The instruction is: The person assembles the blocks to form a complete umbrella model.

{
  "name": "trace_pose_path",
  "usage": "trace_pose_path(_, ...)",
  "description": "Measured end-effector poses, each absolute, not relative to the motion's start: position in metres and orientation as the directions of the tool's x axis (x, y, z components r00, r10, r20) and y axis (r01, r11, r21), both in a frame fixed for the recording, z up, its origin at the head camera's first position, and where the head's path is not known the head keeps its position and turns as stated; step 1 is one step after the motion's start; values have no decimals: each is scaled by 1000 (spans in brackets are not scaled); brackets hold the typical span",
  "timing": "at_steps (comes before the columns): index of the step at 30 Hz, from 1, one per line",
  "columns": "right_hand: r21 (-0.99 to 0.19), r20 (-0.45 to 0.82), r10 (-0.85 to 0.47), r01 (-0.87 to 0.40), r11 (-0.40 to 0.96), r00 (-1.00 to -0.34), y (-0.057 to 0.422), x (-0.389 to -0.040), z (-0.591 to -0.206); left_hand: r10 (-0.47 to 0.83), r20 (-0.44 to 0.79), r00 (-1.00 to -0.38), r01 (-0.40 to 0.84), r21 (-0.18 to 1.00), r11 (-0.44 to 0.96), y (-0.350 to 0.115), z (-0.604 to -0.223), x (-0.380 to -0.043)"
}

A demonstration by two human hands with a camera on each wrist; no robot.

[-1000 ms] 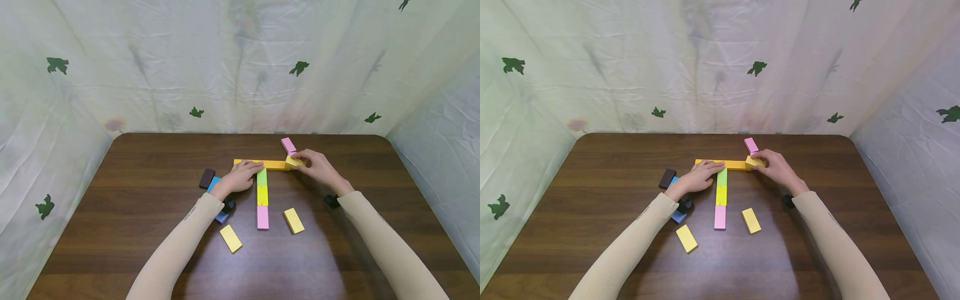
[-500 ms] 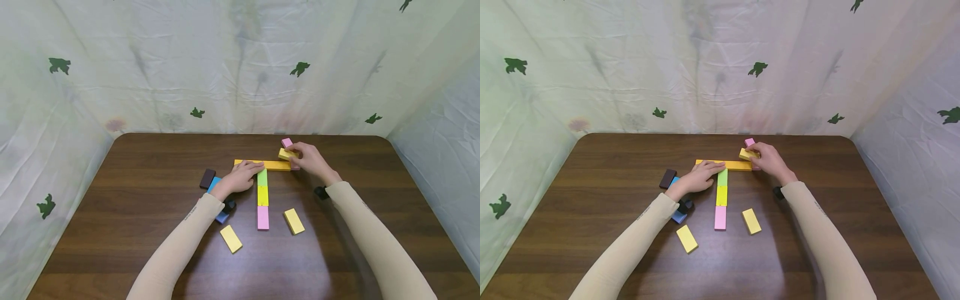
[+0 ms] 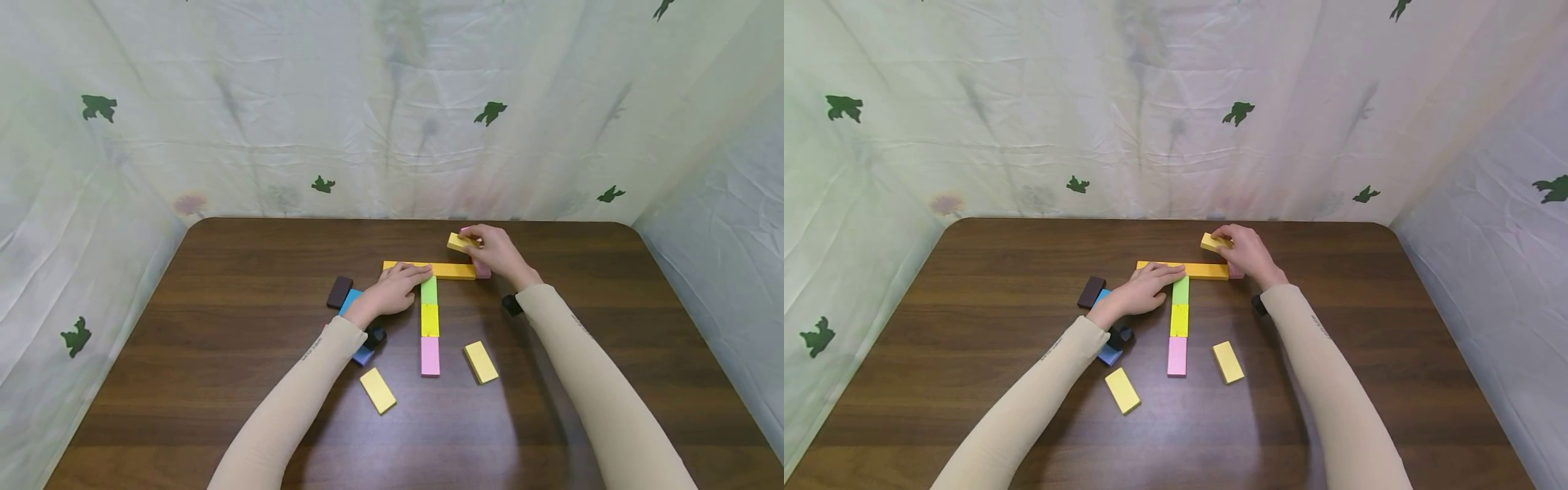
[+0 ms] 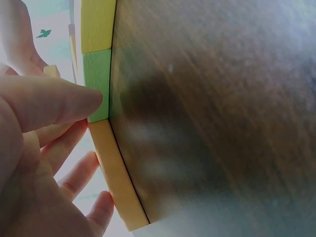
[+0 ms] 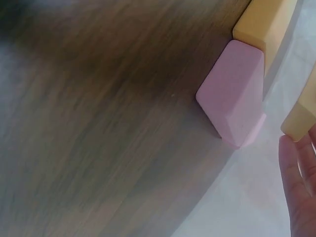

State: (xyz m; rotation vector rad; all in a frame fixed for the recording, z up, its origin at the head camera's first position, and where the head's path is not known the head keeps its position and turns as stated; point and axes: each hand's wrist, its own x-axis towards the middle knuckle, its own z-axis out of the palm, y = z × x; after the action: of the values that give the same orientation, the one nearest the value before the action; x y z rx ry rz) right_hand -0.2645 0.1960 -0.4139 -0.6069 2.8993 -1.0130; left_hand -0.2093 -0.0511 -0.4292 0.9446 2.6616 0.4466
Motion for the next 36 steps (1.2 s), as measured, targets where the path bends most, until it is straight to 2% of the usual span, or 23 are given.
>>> trace_pose_path(36,-475,6,-347,-308,824,-938,160,-289,-426,639,-172,-750,547,384,744,-51,-430,-209)
